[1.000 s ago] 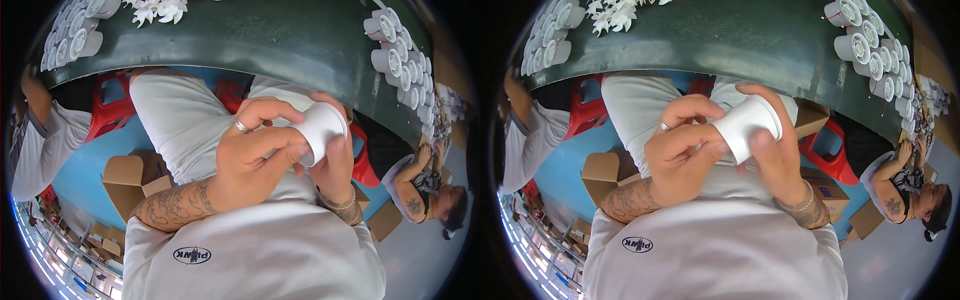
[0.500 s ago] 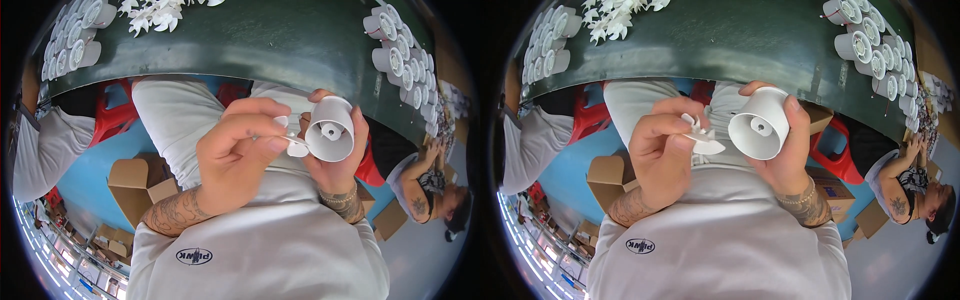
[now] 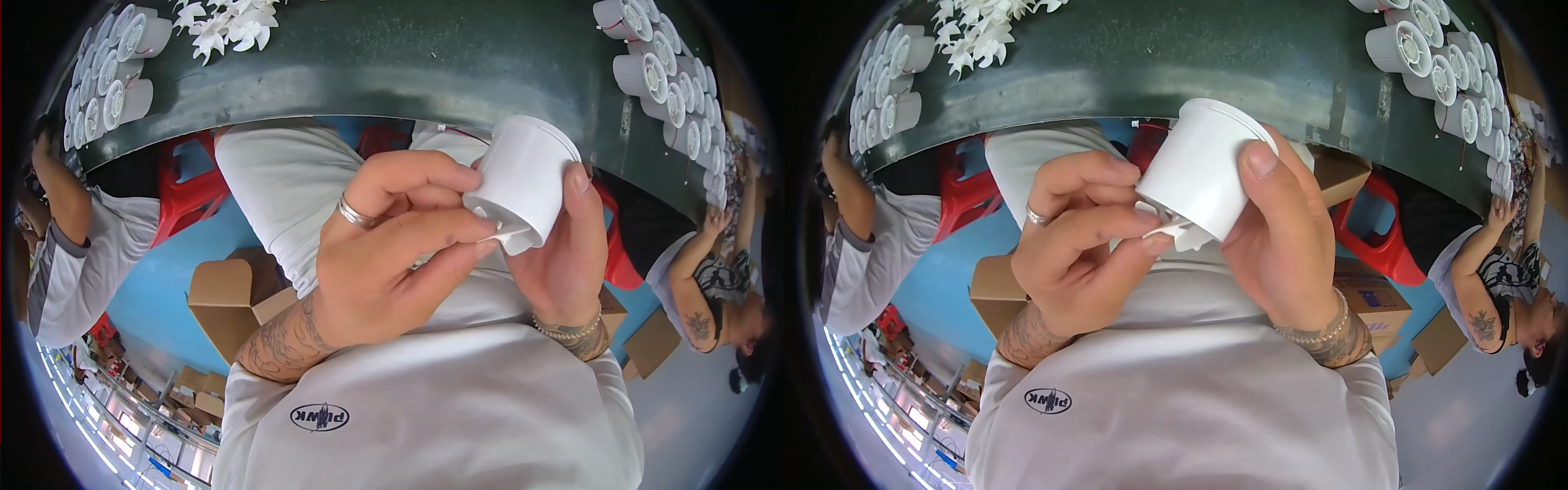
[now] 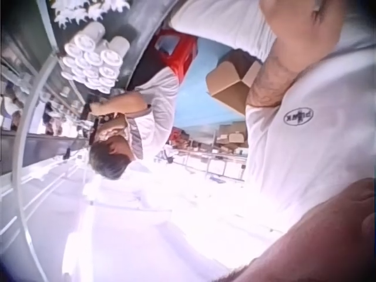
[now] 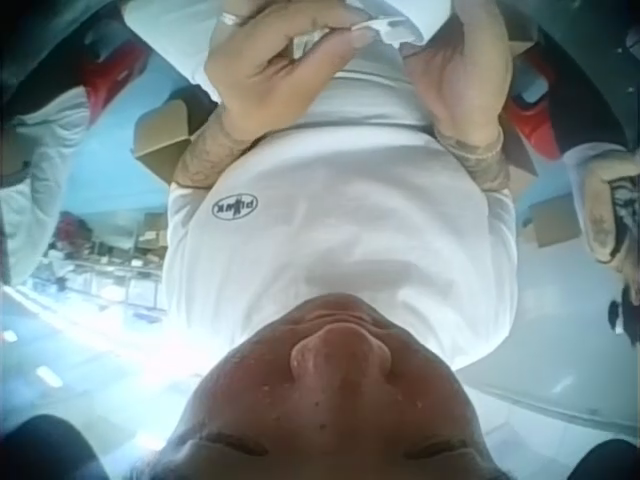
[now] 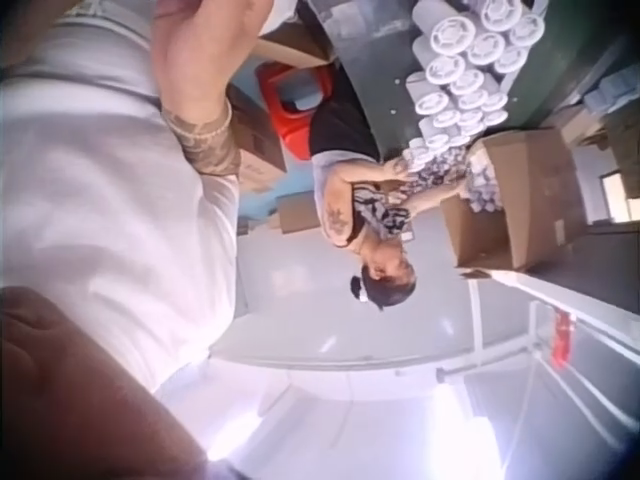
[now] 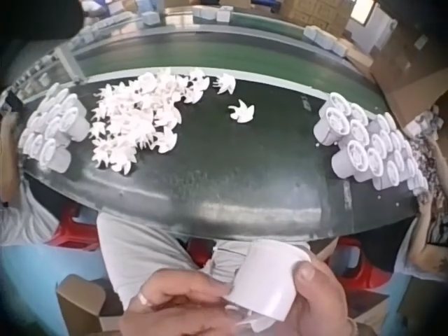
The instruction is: The person assembles small white plastic components into white plastic cylindrical containers by hand on a factory assembly line.
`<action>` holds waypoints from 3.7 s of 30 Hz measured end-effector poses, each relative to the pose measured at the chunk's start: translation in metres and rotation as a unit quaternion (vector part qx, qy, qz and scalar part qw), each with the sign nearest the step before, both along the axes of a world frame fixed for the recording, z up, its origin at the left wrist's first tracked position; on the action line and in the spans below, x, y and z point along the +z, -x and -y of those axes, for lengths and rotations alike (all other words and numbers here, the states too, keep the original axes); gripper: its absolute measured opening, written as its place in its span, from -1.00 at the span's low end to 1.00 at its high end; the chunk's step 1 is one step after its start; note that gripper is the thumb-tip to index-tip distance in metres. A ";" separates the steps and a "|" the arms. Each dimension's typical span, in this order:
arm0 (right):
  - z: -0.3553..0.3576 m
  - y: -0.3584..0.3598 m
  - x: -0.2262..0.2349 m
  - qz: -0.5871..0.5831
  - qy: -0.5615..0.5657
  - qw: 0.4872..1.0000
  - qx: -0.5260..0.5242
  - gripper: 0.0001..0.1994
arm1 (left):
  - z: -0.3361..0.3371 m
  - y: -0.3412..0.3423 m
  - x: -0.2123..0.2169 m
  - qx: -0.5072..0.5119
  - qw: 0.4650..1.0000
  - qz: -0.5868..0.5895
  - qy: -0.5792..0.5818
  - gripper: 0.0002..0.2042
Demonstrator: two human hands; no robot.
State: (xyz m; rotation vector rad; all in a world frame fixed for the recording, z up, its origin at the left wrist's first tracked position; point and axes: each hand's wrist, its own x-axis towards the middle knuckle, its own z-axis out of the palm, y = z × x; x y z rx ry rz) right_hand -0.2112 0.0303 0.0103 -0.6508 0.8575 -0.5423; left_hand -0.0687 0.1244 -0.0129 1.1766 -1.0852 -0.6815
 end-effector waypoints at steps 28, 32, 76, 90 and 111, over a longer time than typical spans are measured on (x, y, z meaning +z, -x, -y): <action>-0.013 -0.003 -0.001 0.118 -0.091 0.989 -0.009 -0.37 | -0.015 -0.011 -0.014 0.025 0.985 0.155 0.065 -0.70; -0.013 -0.014 0.007 0.102 -0.119 0.987 -0.044 -0.37 | -0.016 -0.012 -0.011 0.008 0.990 0.122 0.076 -0.72; -0.007 -0.015 -0.006 0.072 -0.086 0.993 0.026 -0.43 | -0.001 -0.013 -0.013 -0.012 0.999 0.036 -0.034 -0.35; 0.046 -0.021 -0.017 -0.180 0.415 0.892 -0.007 -0.74 | 0.062 -0.032 -0.014 0.041 0.989 0.070 -0.124 -0.65; 0.117 -0.066 0.031 -0.400 0.617 0.585 0.342 -0.89 | 0.095 -0.020 -0.029 0.216 0.893 0.393 -0.040 -0.69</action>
